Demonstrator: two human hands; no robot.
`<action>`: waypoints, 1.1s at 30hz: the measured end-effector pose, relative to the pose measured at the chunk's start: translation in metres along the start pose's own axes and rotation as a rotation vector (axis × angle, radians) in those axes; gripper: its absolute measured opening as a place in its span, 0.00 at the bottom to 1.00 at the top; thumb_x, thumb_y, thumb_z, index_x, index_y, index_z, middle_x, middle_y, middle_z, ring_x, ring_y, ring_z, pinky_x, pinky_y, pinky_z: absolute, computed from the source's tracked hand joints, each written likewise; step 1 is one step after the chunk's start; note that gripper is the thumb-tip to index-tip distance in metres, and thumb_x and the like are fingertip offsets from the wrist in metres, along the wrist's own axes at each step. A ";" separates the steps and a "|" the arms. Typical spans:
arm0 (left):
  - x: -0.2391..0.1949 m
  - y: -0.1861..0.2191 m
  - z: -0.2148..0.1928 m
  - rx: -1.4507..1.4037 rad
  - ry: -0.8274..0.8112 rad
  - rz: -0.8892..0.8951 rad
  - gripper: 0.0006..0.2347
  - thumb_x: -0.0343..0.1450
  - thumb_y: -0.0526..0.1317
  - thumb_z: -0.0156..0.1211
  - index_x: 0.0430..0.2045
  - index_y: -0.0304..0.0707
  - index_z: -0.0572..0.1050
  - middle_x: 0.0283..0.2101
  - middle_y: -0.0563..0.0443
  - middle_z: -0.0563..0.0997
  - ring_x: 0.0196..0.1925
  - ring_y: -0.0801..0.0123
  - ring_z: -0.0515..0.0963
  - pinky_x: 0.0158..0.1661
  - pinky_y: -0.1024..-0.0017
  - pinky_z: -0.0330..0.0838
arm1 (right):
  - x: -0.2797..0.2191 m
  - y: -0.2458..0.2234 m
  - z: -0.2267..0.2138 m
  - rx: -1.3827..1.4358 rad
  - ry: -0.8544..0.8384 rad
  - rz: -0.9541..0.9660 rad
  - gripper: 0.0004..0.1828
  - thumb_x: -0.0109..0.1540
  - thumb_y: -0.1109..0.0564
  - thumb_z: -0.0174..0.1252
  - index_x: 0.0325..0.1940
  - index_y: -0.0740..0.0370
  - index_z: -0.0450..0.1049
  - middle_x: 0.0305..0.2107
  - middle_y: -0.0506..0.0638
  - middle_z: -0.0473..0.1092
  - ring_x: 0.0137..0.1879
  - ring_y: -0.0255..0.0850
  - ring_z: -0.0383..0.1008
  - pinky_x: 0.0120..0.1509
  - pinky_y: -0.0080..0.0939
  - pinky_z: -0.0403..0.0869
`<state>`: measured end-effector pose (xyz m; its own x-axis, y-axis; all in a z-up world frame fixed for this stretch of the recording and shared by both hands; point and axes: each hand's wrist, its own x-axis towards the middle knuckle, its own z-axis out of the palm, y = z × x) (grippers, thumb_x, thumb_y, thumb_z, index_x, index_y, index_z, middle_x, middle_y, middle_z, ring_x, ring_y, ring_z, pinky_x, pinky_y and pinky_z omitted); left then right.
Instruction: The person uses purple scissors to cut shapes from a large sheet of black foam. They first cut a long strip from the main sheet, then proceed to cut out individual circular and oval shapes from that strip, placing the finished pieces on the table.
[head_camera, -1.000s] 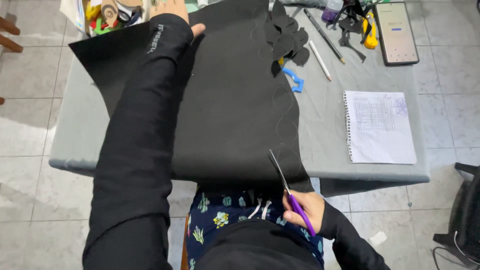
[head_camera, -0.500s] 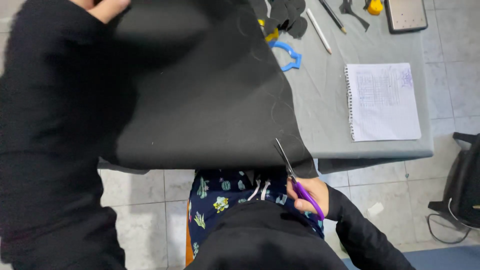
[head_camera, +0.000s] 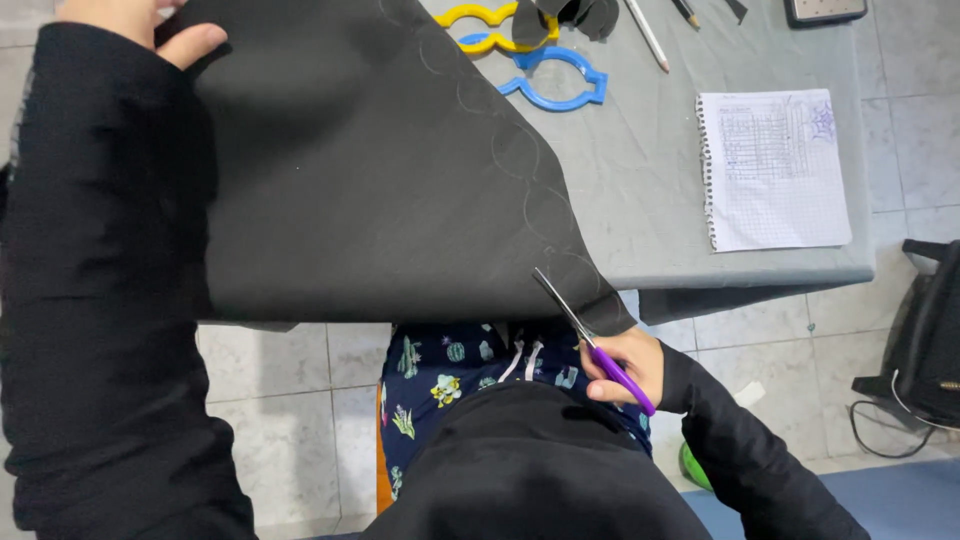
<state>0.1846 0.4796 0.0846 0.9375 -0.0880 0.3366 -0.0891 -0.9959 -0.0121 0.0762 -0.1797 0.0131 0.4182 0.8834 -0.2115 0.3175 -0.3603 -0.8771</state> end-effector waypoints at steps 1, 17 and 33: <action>-0.005 -0.003 0.005 0.011 0.016 -0.001 0.17 0.84 0.55 0.72 0.49 0.40 0.84 0.42 0.41 0.87 0.39 0.48 0.85 0.38 0.57 0.73 | 0.000 0.001 0.000 0.000 0.001 -0.001 0.25 0.60 0.28 0.56 0.24 0.46 0.65 0.13 0.36 0.65 0.19 0.32 0.61 0.28 0.33 0.63; -0.039 0.042 0.069 -0.111 0.472 -0.169 0.16 0.87 0.53 0.77 0.38 0.45 0.80 0.25 0.54 0.77 0.25 0.58 0.77 0.31 0.62 0.68 | 0.009 0.002 0.003 -0.139 0.016 0.123 0.27 0.55 0.22 0.56 0.27 0.44 0.65 0.15 0.36 0.65 0.20 0.34 0.64 0.30 0.35 0.67; -0.044 0.038 0.080 -0.209 0.525 -0.213 0.17 0.86 0.53 0.78 0.36 0.44 0.79 0.26 0.57 0.74 0.25 0.65 0.72 0.31 0.65 0.67 | 0.018 -0.001 0.044 0.094 0.216 0.166 0.23 0.57 0.29 0.59 0.28 0.47 0.66 0.18 0.36 0.66 0.22 0.31 0.65 0.32 0.32 0.68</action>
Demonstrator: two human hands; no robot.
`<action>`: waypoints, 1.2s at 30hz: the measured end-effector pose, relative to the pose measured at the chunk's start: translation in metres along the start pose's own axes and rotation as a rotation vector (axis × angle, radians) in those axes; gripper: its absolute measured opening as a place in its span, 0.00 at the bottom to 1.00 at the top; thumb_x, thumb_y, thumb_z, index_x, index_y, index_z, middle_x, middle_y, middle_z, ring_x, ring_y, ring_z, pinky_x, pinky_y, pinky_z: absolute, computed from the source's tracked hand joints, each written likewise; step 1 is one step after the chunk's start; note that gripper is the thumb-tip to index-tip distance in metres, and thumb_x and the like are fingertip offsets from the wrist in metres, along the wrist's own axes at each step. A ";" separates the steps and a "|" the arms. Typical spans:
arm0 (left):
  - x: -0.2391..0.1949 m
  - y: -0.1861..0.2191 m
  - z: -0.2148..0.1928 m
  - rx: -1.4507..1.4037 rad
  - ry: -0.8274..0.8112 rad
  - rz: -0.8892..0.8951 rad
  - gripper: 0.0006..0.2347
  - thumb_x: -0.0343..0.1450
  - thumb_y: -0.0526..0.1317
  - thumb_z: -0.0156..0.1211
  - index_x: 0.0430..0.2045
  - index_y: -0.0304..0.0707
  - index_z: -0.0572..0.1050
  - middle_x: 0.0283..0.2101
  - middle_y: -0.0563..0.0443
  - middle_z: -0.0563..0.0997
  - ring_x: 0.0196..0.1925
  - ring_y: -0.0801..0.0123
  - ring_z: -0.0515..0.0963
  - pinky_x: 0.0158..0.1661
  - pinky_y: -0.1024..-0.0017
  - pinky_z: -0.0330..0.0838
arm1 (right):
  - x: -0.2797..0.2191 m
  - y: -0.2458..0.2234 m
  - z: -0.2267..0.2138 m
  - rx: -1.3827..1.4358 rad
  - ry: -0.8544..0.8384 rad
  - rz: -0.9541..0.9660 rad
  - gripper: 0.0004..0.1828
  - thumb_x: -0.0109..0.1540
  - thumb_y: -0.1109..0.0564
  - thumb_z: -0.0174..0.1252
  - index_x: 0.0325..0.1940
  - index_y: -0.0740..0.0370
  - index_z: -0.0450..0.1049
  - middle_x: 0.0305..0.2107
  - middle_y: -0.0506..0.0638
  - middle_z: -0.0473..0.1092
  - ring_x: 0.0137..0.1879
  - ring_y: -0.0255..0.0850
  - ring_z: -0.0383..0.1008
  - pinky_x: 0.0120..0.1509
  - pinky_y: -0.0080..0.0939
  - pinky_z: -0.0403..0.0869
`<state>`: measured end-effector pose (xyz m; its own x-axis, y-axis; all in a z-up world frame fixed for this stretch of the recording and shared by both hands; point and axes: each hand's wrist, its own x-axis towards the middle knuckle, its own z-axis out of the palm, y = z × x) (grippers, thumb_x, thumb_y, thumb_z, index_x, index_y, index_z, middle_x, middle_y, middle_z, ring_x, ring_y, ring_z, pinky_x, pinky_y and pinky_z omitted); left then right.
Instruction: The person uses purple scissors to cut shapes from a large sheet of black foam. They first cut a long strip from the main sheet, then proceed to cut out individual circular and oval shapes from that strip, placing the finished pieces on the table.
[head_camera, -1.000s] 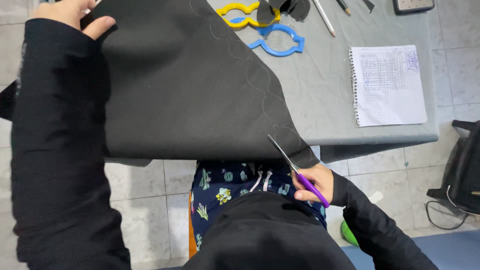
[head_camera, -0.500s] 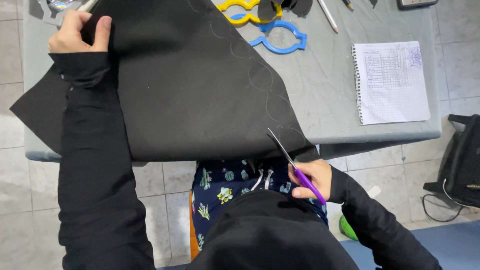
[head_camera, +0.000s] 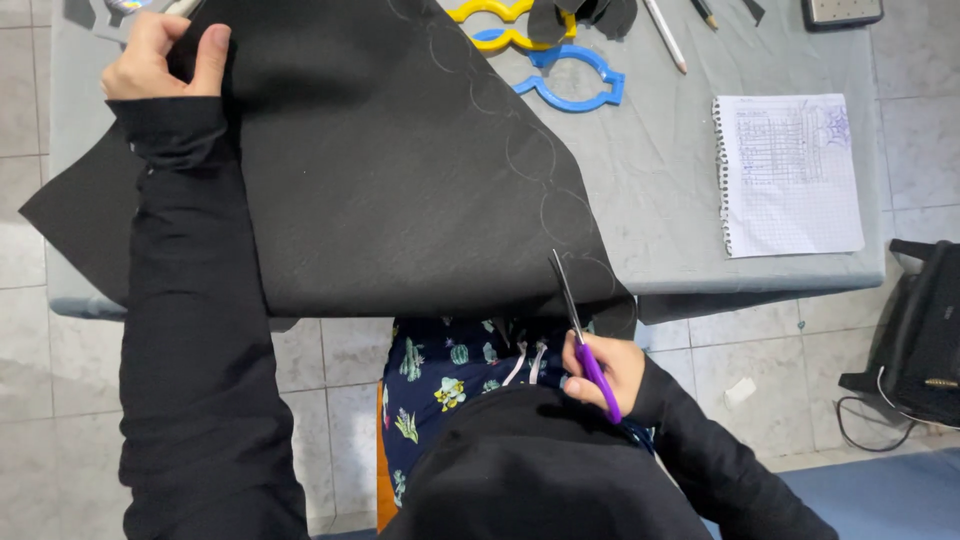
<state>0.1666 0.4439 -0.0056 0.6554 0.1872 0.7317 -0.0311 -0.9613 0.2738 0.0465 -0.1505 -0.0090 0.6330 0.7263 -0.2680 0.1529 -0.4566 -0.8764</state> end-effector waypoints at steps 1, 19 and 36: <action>0.002 0.002 0.000 -0.030 -0.006 -0.005 0.18 0.87 0.53 0.77 0.35 0.42 0.78 0.27 0.57 0.74 0.26 0.65 0.71 0.32 0.65 0.66 | 0.002 0.000 0.002 0.018 0.007 -0.001 0.24 0.57 0.29 0.59 0.29 0.48 0.66 0.19 0.37 0.65 0.24 0.32 0.64 0.33 0.33 0.67; 0.002 0.010 -0.006 -0.159 -0.020 -0.038 0.18 0.87 0.47 0.79 0.36 0.38 0.77 0.28 0.56 0.73 0.29 0.69 0.68 0.33 0.68 0.65 | 0.015 -0.029 -0.008 0.237 -0.033 0.028 0.20 0.63 0.36 0.56 0.30 0.52 0.65 0.21 0.41 0.70 0.19 0.31 0.78 0.27 0.25 0.71; 0.004 0.007 0.000 -0.133 0.002 -0.048 0.17 0.85 0.50 0.78 0.34 0.41 0.78 0.27 0.57 0.74 0.27 0.68 0.70 0.32 0.67 0.65 | 0.024 -0.054 -0.042 0.118 -0.137 0.164 0.21 0.63 0.39 0.55 0.27 0.57 0.66 0.09 0.46 0.70 0.11 0.37 0.78 0.19 0.28 0.72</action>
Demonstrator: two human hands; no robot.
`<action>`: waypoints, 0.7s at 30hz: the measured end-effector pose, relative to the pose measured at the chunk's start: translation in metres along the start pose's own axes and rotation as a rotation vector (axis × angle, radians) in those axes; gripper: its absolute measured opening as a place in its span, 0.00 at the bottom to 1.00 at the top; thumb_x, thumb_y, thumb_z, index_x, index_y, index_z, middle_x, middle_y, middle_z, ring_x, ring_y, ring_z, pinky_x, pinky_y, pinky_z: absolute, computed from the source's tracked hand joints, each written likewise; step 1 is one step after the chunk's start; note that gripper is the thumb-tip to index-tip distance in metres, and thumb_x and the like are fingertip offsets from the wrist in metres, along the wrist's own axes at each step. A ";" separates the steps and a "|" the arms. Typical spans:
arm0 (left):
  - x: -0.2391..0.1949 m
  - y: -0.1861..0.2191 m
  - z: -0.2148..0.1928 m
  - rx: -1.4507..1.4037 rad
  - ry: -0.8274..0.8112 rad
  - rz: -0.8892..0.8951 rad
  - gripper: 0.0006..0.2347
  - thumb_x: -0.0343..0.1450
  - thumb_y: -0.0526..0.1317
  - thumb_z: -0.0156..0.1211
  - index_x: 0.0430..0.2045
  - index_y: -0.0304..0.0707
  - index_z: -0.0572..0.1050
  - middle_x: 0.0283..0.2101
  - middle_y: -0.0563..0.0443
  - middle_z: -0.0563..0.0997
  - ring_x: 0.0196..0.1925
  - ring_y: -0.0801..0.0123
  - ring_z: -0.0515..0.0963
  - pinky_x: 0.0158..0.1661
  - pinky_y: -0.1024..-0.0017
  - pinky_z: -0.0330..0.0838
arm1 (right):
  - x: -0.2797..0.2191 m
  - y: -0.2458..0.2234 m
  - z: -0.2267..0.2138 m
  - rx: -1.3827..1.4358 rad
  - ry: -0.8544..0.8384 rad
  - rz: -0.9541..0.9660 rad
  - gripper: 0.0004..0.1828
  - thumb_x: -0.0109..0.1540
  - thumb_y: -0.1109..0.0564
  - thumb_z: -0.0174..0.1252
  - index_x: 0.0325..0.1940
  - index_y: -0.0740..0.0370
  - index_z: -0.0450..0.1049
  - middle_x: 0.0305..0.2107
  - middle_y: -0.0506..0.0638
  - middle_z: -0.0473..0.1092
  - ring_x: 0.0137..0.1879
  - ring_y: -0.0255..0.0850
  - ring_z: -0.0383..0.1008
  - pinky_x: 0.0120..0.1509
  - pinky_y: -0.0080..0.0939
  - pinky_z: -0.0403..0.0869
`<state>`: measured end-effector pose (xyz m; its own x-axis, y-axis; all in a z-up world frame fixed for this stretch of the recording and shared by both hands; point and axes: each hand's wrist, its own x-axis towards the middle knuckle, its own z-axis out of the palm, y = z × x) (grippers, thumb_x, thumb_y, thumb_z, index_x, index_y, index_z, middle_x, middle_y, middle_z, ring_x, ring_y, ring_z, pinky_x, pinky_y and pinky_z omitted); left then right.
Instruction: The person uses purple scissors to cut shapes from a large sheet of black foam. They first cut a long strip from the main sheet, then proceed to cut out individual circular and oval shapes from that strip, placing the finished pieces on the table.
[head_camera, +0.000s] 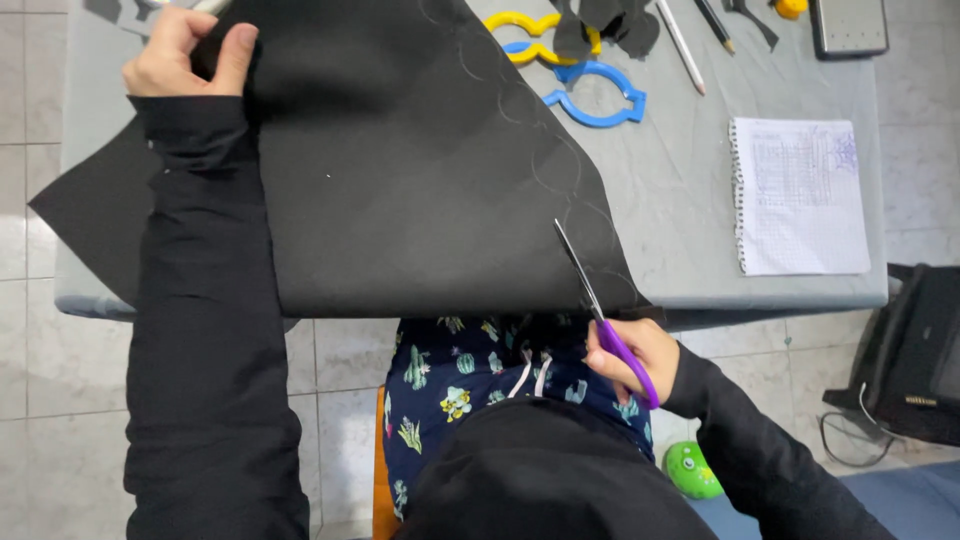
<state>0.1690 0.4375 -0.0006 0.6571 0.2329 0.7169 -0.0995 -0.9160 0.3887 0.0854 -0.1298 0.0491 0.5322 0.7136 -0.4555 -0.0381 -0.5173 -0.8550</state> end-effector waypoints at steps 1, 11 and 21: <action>-0.001 -0.003 0.001 0.021 -0.005 0.017 0.16 0.84 0.49 0.78 0.34 0.41 0.78 0.28 0.57 0.75 0.27 0.67 0.71 0.32 0.66 0.65 | -0.002 0.003 0.002 0.048 0.023 0.064 0.21 0.63 0.41 0.58 0.27 0.59 0.67 0.10 0.47 0.67 0.11 0.39 0.78 0.14 0.30 0.71; 0.000 0.008 -0.003 -0.031 -0.007 -0.022 0.17 0.85 0.47 0.79 0.34 0.39 0.78 0.26 0.58 0.71 0.25 0.71 0.66 0.30 0.69 0.63 | 0.012 -0.036 -0.006 -0.150 0.008 0.093 0.24 0.63 0.34 0.48 0.28 0.54 0.69 0.07 0.45 0.76 0.15 0.32 0.76 0.33 0.29 0.75; 0.005 0.015 -0.008 -0.117 0.026 -0.043 0.17 0.84 0.47 0.76 0.32 0.37 0.77 0.26 0.57 0.72 0.26 0.71 0.67 0.30 0.71 0.64 | 0.012 -0.044 -0.016 -0.176 0.033 0.107 0.21 0.62 0.37 0.52 0.28 0.55 0.69 0.06 0.45 0.72 0.12 0.36 0.79 0.23 0.28 0.73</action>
<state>0.1648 0.4275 0.0128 0.6436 0.2812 0.7119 -0.1586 -0.8609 0.4835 0.1068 -0.1059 0.0846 0.5608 0.6358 -0.5304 0.0509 -0.6658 -0.7444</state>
